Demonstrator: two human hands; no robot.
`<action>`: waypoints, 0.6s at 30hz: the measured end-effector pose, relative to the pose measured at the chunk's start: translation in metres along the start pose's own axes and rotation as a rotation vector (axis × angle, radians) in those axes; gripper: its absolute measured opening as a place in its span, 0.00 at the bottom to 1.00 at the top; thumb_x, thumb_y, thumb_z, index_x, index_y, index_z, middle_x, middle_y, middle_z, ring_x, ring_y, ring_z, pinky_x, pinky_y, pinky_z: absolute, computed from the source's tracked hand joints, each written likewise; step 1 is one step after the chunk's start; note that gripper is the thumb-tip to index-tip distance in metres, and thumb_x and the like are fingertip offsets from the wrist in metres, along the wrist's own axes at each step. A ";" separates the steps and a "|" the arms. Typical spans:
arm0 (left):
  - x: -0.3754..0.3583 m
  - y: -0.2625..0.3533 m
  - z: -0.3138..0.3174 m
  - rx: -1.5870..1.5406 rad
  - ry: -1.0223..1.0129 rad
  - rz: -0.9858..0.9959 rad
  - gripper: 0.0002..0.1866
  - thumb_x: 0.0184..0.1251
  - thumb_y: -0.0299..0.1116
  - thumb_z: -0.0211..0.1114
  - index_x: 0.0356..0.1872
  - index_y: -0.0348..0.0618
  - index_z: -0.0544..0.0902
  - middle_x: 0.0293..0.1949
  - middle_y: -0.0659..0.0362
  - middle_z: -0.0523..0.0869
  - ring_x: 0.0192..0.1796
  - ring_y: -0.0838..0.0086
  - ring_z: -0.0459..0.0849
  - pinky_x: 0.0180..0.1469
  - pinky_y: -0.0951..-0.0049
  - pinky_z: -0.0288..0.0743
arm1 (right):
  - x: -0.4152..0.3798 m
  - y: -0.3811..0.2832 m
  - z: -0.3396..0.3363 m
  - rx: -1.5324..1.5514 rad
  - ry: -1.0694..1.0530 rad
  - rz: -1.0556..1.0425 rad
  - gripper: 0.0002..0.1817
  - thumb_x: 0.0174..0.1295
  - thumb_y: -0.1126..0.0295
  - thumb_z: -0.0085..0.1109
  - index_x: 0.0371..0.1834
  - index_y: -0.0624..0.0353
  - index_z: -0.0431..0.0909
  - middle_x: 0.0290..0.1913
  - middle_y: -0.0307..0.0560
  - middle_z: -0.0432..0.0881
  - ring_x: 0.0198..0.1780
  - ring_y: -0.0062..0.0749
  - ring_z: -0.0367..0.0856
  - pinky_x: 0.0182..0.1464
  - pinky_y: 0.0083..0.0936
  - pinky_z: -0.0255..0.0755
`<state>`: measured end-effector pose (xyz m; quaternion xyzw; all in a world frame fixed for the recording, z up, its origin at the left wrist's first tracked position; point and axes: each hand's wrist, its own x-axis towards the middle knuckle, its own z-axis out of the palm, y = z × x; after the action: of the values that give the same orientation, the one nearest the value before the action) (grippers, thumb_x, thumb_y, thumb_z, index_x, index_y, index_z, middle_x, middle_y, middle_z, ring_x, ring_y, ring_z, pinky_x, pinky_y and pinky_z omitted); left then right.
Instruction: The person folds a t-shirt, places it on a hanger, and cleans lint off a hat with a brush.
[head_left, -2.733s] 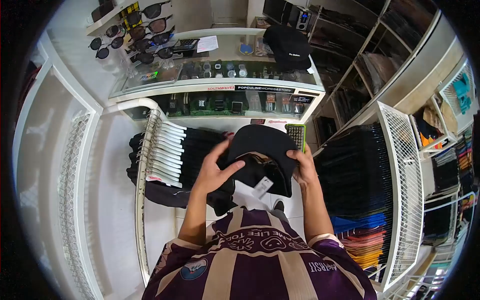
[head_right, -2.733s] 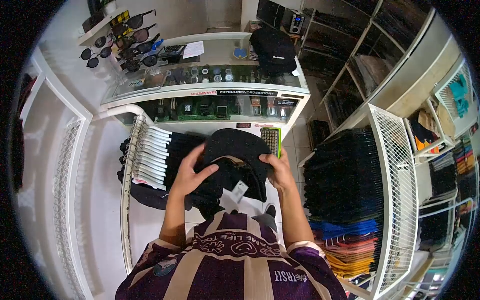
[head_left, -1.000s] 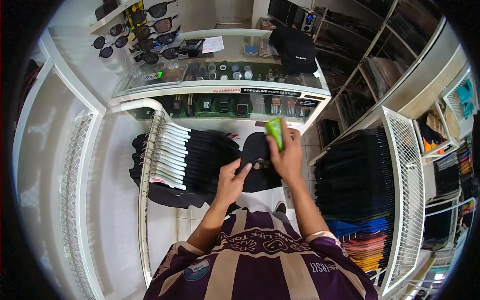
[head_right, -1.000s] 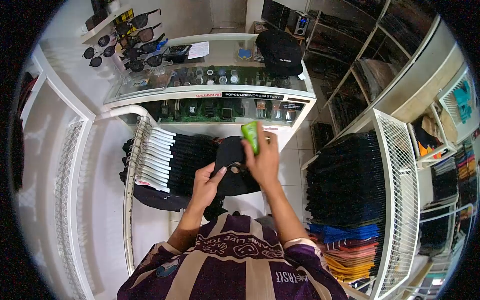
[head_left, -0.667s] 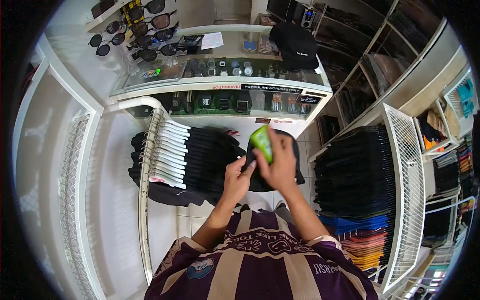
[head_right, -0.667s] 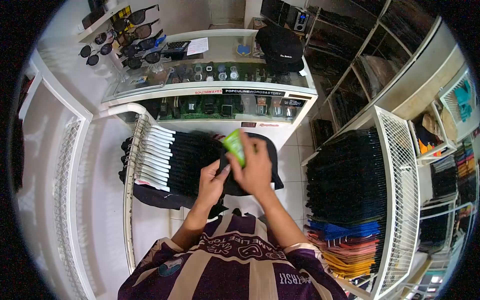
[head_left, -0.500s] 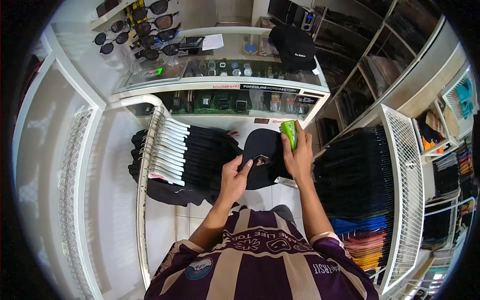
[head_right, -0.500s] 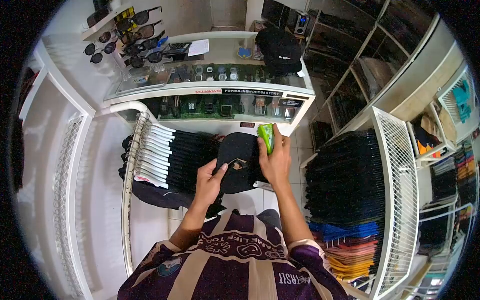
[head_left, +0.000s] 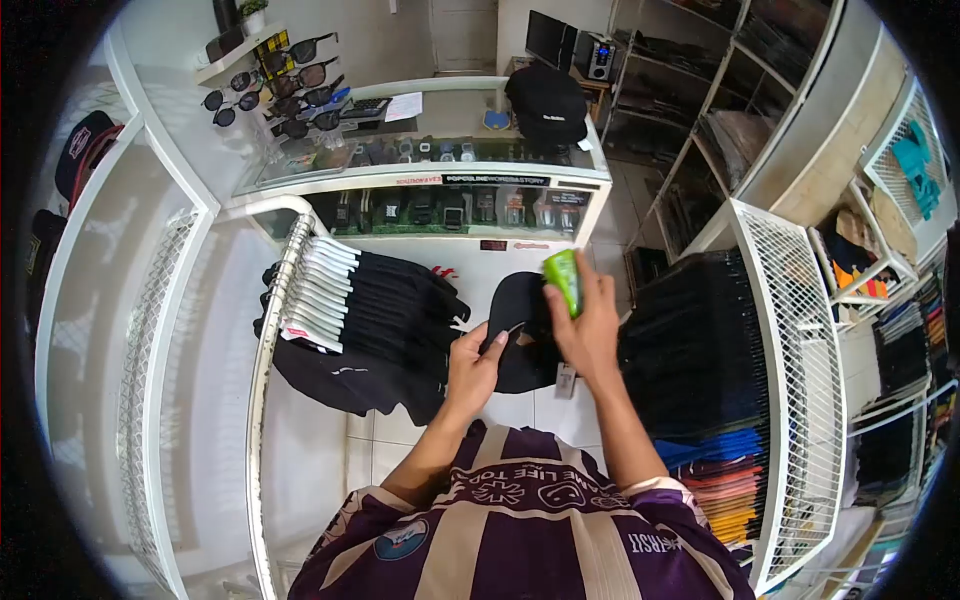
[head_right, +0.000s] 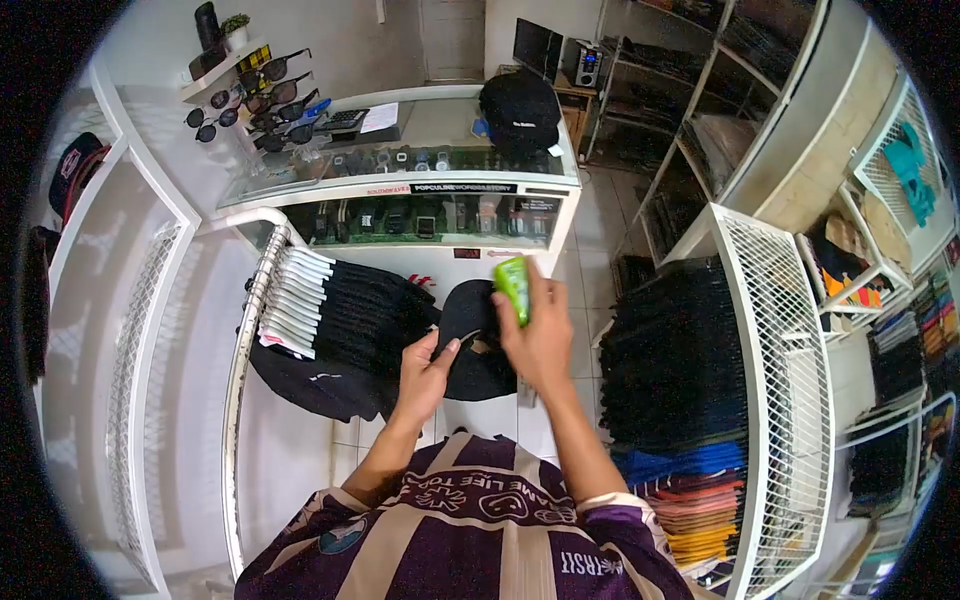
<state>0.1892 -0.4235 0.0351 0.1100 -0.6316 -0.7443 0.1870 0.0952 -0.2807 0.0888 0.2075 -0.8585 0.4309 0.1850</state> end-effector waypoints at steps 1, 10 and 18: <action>-0.008 -0.004 0.008 -0.008 -0.026 -0.010 0.11 0.79 0.23 0.62 0.55 0.31 0.87 0.42 0.63 0.91 0.42 0.86 0.81 0.46 0.80 0.77 | -0.012 -0.010 -0.008 0.020 -0.025 -0.074 0.35 0.70 0.55 0.69 0.78 0.55 0.72 0.55 0.59 0.79 0.53 0.58 0.84 0.51 0.47 0.81; -0.081 -0.005 0.056 -0.103 -0.046 -0.127 0.13 0.82 0.23 0.60 0.60 0.30 0.85 0.50 0.61 0.91 0.48 0.84 0.83 0.54 0.80 0.79 | -0.052 0.057 -0.057 -0.128 -0.011 0.115 0.32 0.72 0.55 0.67 0.76 0.56 0.73 0.54 0.62 0.79 0.48 0.62 0.85 0.46 0.49 0.82; -0.124 -0.015 0.077 -0.070 0.059 -0.168 0.13 0.82 0.23 0.60 0.59 0.31 0.85 0.47 0.62 0.90 0.45 0.84 0.83 0.49 0.81 0.78 | -0.100 0.041 -0.070 -0.046 -0.087 -0.123 0.35 0.69 0.55 0.70 0.77 0.54 0.73 0.55 0.61 0.78 0.49 0.57 0.84 0.46 0.45 0.82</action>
<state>0.2682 -0.3005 0.0250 0.1780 -0.5880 -0.7754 0.1461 0.1684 -0.1813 0.0507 0.2739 -0.8611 0.3896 0.1784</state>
